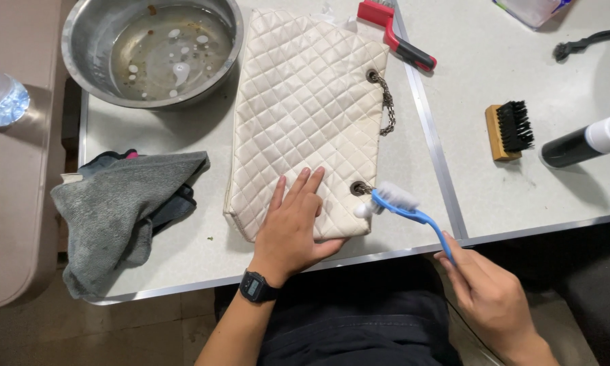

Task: Cleaning a white quilted leather bag using a toothbrush, cleaning foam, and a cloth.

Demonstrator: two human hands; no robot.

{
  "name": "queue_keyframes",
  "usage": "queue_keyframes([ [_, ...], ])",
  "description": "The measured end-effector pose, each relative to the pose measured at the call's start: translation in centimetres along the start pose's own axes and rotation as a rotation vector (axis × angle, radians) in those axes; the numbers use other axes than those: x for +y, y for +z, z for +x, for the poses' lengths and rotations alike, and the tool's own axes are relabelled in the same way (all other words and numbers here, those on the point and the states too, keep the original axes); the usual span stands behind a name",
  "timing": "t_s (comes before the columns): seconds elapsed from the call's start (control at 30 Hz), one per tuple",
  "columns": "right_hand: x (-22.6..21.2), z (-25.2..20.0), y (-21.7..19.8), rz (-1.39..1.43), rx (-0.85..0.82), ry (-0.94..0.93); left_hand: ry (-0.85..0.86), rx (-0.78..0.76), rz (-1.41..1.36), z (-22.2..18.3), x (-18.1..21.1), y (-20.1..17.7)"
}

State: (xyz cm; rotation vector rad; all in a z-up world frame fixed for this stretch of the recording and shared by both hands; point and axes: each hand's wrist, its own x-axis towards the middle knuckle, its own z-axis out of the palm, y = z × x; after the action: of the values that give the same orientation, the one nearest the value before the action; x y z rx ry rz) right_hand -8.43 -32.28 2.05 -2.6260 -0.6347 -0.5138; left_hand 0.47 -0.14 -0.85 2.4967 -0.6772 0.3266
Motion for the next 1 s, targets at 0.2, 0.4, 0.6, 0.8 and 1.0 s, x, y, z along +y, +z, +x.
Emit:
queue_keyframes([
  [0.2, 3.2, -1.4, -1.8, 0.133, -0.422, 0.387, 0.050, -0.048, -0.036, -0.8, -0.5, -1.4],
  [0.4, 4.5, -1.9, -0.5, 0.296, -0.640, 0.472, 0.053, -0.013, -0.044, -0.7, -0.3, -1.8],
  [0.6, 3.3, -1.0, -2.5, 0.493, -0.660, 0.648, 0.021, -0.137, -0.091, -0.2, -1.2, -2.5],
  [0.8, 2.7, -1.4, -2.1, 0.996, -0.655, 0.917, -0.053, -0.253, -0.150, 0.7, -2.5, -2.6],
  [1.0, 3.0, -0.9, 0.0, 0.887, -0.771, 0.897, 0.146, 0.008, -0.017, 0.9, -3.5, -2.4],
])
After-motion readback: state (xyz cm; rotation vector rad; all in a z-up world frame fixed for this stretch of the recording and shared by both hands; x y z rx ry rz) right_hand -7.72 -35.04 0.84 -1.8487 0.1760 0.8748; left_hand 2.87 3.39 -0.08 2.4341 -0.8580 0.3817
